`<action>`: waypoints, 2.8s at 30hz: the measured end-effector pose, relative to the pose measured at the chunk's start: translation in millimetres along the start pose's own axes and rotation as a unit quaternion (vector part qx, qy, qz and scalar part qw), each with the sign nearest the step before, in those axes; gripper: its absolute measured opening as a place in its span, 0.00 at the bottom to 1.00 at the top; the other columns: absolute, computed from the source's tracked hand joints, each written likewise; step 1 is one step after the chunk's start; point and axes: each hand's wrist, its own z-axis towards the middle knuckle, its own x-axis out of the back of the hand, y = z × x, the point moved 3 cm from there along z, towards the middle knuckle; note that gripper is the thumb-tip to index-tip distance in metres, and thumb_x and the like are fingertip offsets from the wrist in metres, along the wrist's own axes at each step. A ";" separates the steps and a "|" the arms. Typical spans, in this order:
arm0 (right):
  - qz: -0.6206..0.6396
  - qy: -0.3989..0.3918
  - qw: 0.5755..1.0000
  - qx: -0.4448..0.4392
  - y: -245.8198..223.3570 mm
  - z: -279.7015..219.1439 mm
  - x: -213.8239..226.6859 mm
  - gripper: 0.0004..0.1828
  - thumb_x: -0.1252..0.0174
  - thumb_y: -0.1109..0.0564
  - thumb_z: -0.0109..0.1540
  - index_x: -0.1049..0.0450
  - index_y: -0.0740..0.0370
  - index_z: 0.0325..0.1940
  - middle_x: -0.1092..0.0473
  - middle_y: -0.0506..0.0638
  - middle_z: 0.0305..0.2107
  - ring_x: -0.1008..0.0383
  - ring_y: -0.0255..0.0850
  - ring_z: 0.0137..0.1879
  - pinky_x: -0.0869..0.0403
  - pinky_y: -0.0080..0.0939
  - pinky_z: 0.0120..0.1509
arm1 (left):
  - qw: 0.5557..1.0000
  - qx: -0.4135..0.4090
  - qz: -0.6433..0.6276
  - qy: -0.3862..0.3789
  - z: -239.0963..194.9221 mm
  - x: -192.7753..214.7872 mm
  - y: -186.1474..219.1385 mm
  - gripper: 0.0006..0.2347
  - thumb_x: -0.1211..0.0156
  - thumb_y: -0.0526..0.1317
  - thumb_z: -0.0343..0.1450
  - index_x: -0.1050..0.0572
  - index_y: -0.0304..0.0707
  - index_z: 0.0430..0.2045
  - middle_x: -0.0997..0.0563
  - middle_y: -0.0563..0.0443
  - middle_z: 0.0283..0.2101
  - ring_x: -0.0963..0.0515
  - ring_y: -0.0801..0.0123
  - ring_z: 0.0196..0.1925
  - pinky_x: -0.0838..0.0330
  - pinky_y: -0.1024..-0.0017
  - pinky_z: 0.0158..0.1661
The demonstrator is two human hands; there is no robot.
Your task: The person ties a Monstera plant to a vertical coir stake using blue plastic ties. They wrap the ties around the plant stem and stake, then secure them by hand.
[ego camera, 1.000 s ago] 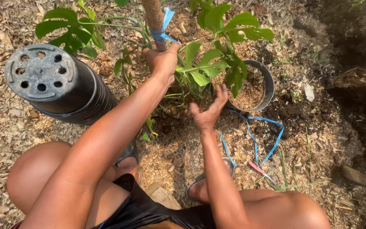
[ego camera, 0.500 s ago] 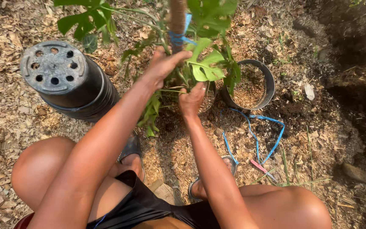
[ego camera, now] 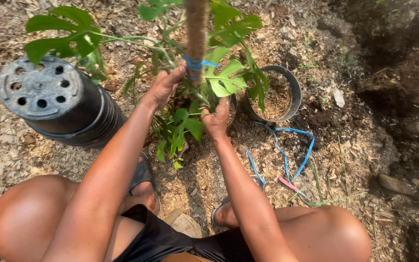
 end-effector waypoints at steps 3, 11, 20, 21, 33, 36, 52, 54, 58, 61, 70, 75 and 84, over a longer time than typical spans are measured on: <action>-0.048 0.007 0.999 0.024 -1.8 -1.3 -1.5 0.39 0.44 0.70 0.53 0.40 0.60 0.70 0.29 0.57 0.51 0.22 0.47 0.51 0.22 0.45 0.54 | 0.999 -0.013 0.000 -0.037 8.3 -4.5 -7.3 0.31 0.32 0.62 0.66 0.30 0.39 0.54 0.25 0.49 0.54 0.29 0.63 0.61 0.39 0.56 0.64; -0.001 -0.093 0.995 -0.041 19.5 12.0 21.8 0.39 0.43 0.67 0.52 0.38 0.62 0.68 0.33 0.58 0.54 0.24 0.53 0.55 0.22 0.50 0.54 | 0.983 0.018 0.152 -0.101 27.8 -32.4 2.0 0.38 0.25 0.51 0.61 0.37 0.38 0.64 0.25 0.47 0.61 0.25 0.63 0.63 0.32 0.60 0.65; -0.161 -0.129 0.965 0.161 16.6 14.0 34.6 0.43 0.30 0.59 0.53 0.40 0.60 0.70 0.36 0.61 0.62 0.34 0.59 0.70 0.34 0.53 0.77 | 0.997 0.066 0.028 -0.004 18.3 -49.2 10.8 0.19 0.27 0.38 0.66 0.26 0.34 0.49 0.16 0.50 0.46 0.17 0.63 0.50 0.25 0.62 0.60; -0.167 -0.137 0.962 0.168 16.2 16.2 36.1 0.43 0.30 0.58 0.54 0.40 0.59 0.71 0.35 0.60 0.63 0.34 0.59 0.71 0.34 0.54 0.78 | 0.998 0.050 0.029 -0.002 19.7 -49.4 12.2 0.19 0.27 0.37 0.66 0.25 0.35 0.50 0.16 0.50 0.47 0.17 0.65 0.51 0.25 0.62 0.60; -0.135 0.021 0.976 0.169 22.6 10.6 55.9 0.49 0.34 0.44 0.53 0.46 0.62 0.73 0.39 0.58 0.64 0.40 0.56 0.73 0.38 0.56 0.80 | 0.995 0.020 0.013 0.099 35.5 -38.9 -1.8 0.20 0.25 0.38 0.66 0.28 0.39 0.49 0.17 0.49 0.48 0.17 0.63 0.53 0.24 0.62 0.59; -0.096 0.197 0.973 0.075 63.2 2.6 86.7 0.35 0.44 0.53 0.61 0.40 0.61 0.72 0.37 0.58 0.62 0.37 0.48 0.69 0.35 0.50 0.77 | 0.988 0.046 0.001 0.147 33.7 -31.8 -7.1 0.22 0.25 0.36 0.65 0.31 0.39 0.49 0.17 0.49 0.48 0.17 0.63 0.52 0.26 0.64 0.60; 0.052 0.034 0.827 -0.558 247.2 -8.4 212.7 0.13 0.51 0.64 0.62 0.29 0.76 0.47 0.22 0.62 0.32 0.21 0.45 0.29 0.20 0.40 0.29 | 0.971 -0.093 0.118 0.188 4.9 -21.7 4.2 0.07 0.28 0.31 0.71 0.23 0.36 0.36 0.20 0.57 0.40 0.21 0.74 0.42 0.24 0.73 0.47; 0.030 0.028 0.810 -0.585 232.5 -16.3 207.9 0.11 0.51 0.62 0.64 0.32 0.74 0.46 0.27 0.60 0.31 0.24 0.46 0.27 0.20 0.42 0.28 | 0.968 -0.105 0.142 0.178 2.8 -20.3 5.9 0.07 0.28 0.32 0.72 0.23 0.36 0.36 0.20 0.57 0.40 0.21 0.75 0.42 0.24 0.72 0.47; -0.071 0.031 0.866 -0.494 192.1 -18.1 212.7 0.09 0.47 0.62 0.63 0.30 0.76 0.40 0.28 0.60 0.28 0.24 0.48 0.30 0.24 0.49 0.29 | 0.970 -0.105 0.162 0.149 -3.8 -19.6 2.8 0.06 0.29 0.34 0.72 0.23 0.37 0.35 0.20 0.57 0.39 0.20 0.74 0.41 0.23 0.71 0.47; -0.521 0.228 0.822 -0.033 126.6 -2.7 212.8 0.20 0.37 0.58 0.48 0.25 0.70 0.41 0.27 0.68 0.34 0.24 0.55 0.39 0.24 0.54 0.38 | 0.972 -0.121 0.146 0.137 1.8 -17.3 5.8 0.07 0.28 0.34 0.73 0.23 0.36 0.36 0.20 0.56 0.40 0.21 0.74 0.43 0.24 0.71 0.47; -0.450 -0.224 0.781 -0.369 134.1 77.4 144.8 0.21 0.42 0.51 0.62 0.19 0.56 0.58 0.23 0.65 0.51 0.21 0.56 0.57 0.27 0.55 0.68 | 0.969 -0.072 0.155 0.180 9.1 -9.7 7.3 0.07 0.28 0.36 0.71 0.21 0.37 0.37 0.17 0.56 0.40 0.19 0.74 0.43 0.23 0.72 0.47; -0.461 -0.269 0.784 -0.317 200.8 92.7 112.3 0.56 0.32 0.36 0.58 0.55 0.48 0.82 0.58 0.76 0.73 0.52 0.77 0.74 0.38 0.69 0.70 | 0.968 -0.063 0.191 0.151 17.9 -6.6 17.5 0.08 0.28 0.37 0.70 0.21 0.36 0.38 0.17 0.56 0.40 0.19 0.75 0.43 0.23 0.72 0.48; -0.532 -0.181 0.804 -0.195 280.6 64.1 105.7 0.48 0.31 0.49 0.54 0.45 0.53 0.74 0.42 0.73 0.59 0.34 0.72 0.59 0.21 0.59 0.47 | 0.968 -0.050 0.220 0.114 27.5 0.6 21.9 0.09 0.28 0.41 0.70 0.20 0.36 0.37 0.16 0.54 0.40 0.18 0.74 0.43 0.22 0.70 0.49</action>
